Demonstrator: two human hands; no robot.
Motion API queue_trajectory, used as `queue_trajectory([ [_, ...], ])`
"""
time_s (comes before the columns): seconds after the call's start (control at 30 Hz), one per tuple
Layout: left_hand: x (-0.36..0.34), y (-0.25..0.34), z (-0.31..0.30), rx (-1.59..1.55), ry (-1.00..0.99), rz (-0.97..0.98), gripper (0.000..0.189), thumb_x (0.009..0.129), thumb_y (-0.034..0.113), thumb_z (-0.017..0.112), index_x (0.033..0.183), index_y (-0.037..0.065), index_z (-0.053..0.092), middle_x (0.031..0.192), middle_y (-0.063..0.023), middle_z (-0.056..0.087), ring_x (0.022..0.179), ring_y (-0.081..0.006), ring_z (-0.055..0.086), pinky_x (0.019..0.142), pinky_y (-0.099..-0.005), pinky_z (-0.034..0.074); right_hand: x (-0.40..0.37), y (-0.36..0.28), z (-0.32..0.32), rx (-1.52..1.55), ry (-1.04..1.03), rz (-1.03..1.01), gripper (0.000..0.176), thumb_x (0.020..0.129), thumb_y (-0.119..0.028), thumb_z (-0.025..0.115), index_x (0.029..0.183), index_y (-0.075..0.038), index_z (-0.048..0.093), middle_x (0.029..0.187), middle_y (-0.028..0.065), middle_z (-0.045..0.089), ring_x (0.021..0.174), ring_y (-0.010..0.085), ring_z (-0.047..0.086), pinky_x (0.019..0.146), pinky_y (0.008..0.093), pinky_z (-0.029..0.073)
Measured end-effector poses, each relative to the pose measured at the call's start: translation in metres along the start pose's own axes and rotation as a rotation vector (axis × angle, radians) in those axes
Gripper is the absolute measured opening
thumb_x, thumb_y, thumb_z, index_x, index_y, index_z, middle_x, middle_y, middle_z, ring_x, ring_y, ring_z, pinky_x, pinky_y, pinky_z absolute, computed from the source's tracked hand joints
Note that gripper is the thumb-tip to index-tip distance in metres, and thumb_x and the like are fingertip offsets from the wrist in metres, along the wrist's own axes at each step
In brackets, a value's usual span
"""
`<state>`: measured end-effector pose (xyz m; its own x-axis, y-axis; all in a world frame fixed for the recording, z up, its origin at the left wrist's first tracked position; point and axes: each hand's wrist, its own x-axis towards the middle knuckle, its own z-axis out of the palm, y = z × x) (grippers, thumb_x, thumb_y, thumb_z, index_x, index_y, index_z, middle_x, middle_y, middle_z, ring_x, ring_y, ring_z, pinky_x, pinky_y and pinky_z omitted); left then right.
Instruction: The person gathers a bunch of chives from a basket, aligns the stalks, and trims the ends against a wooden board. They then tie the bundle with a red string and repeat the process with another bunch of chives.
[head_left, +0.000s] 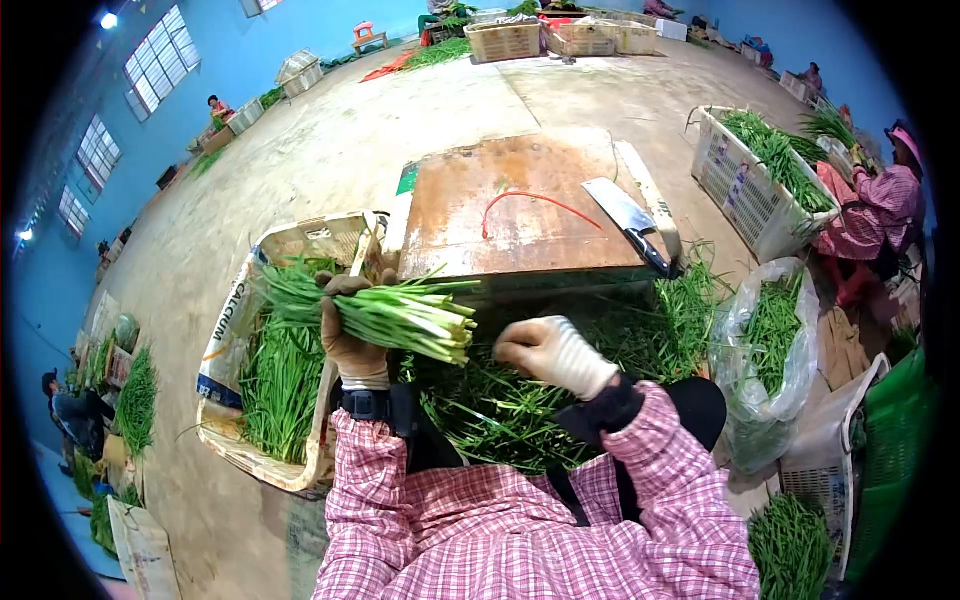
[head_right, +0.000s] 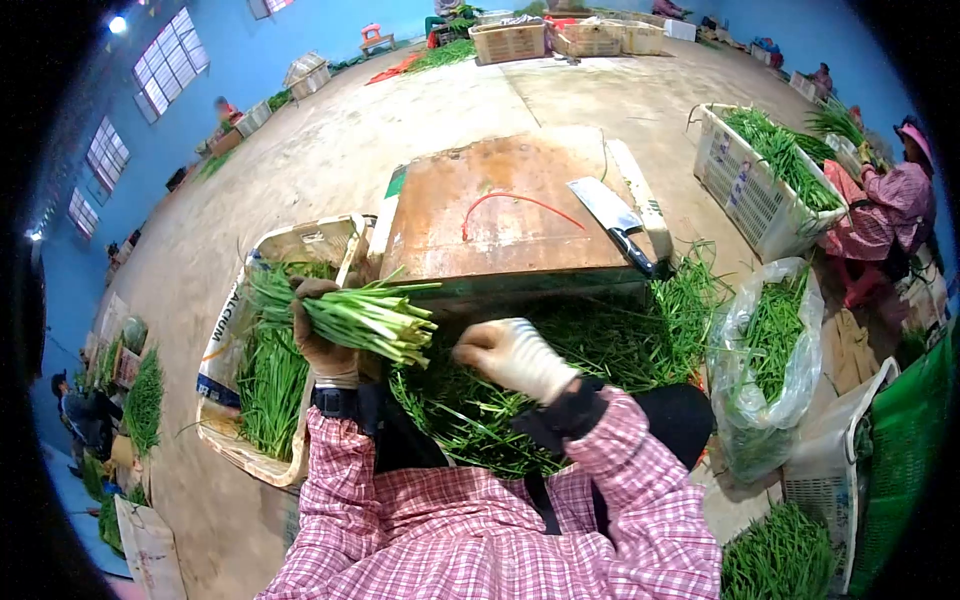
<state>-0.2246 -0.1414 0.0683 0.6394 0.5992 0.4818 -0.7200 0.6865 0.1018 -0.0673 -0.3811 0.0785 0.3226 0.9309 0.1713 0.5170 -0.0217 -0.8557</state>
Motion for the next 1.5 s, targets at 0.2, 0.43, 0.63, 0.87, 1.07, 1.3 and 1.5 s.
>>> queue_trajectory([
  [0.2, -0.006, 0.011, 0.007, 0.027, -0.178, -0.010, 0.045, 0.089, 0.009, 0.068, 0.128, 0.023, 0.050, 0.101, 0.0065, 0.055, 0.104, -0.0149, 0.055, 0.116, -0.0606, 0.021, -0.009, 0.019, -0.024, -0.383, 0.172, -0.050, 0.034, 0.084, -0.042, 0.068, 0.098, -0.011, 0.075, 0.099, 0.0142, 0.069, 0.089, 0.0300, 0.066, 0.080, 0.0395, 0.052],
  [0.43, -0.009, -0.011, 0.015, 0.030, -0.251, -0.088, 0.050, 0.087, 0.007, 0.071, 0.128, 0.024, 0.048, 0.102, 0.0065, 0.053, 0.105, -0.0158, 0.054, 0.114, -0.0567, 0.025, 0.019, -0.022, 0.023, -0.109, 0.496, -0.453, 0.010, 0.076, -0.019, 0.076, 0.080, -0.011, 0.071, 0.075, 0.0059, 0.065, 0.073, 0.0251, 0.063, 0.075, 0.0370, 0.044],
  [0.63, -0.012, -0.007, 0.014, 0.081, -0.236, -0.094, 0.048, 0.087, 0.007, 0.072, 0.127, 0.022, 0.052, 0.099, 0.0061, 0.056, 0.103, -0.0167, 0.057, 0.112, -0.0565, 0.029, 0.008, -0.018, 0.013, 0.052, 0.511, -0.393, 0.019, 0.073, -0.010, 0.076, 0.091, -0.008, 0.072, 0.083, 0.0073, 0.067, 0.077, 0.0253, 0.065, 0.074, 0.0390, 0.049],
  [0.87, -0.010, -0.005, 0.003, 0.174, -0.186, -0.083, 0.033, 0.093, 0.018, 0.064, 0.123, 0.019, 0.051, 0.102, 0.0040, 0.057, 0.105, -0.0184, 0.056, 0.115, -0.0594, 0.027, 0.007, -0.005, 0.013, -0.334, 0.522, -0.521, 0.017, 0.070, -0.009, 0.075, 0.084, -0.014, 0.067, 0.080, 0.0025, 0.065, 0.077, 0.0239, 0.062, 0.079, 0.0392, 0.043],
  [1.07, 0.006, 0.002, -0.011, 0.549, 0.338, -0.189, 0.025, 0.094, 0.024, 0.065, 0.108, 0.003, 0.066, 0.103, -0.0125, 0.070, 0.096, -0.0279, 0.067, 0.094, -0.0464, 0.051, 0.004, 0.002, -0.032, -0.625, 0.524, -0.173, 0.052, 0.081, -0.033, 0.071, 0.122, -0.002, 0.059, 0.125, 0.0242, 0.058, 0.120, 0.0418, 0.052, 0.097, 0.0508, 0.042],
  [1.3, -0.007, -0.057, 0.019, 0.907, 0.565, -0.208, 0.030, 0.090, 0.009, 0.064, 0.120, 0.006, 0.064, 0.113, -0.0056, 0.066, 0.099, -0.0167, 0.064, 0.088, -0.0334, 0.053, 0.037, -0.024, 0.051, -0.804, 0.103, 0.093, 0.128, 0.054, -0.056, 0.086, 0.151, -0.004, 0.022, 0.153, 0.0191, 0.033, 0.145, 0.0407, 0.021, 0.116, 0.0588, 0.013],
  [1.5, 0.008, -0.061, 0.020, 0.844, 0.880, -0.299, 0.021, 0.085, 0.015, 0.074, 0.104, 0.008, 0.069, 0.096, -0.0062, 0.071, 0.082, -0.0226, 0.068, 0.078, -0.0407, 0.056, 0.048, 0.017, 0.082, -0.129, 0.206, 0.161, 0.080, 0.064, -0.014, 0.083, 0.133, -0.003, 0.045, 0.111, 0.0232, 0.064, 0.105, 0.0391, 0.062, 0.090, 0.0410, 0.051],
])
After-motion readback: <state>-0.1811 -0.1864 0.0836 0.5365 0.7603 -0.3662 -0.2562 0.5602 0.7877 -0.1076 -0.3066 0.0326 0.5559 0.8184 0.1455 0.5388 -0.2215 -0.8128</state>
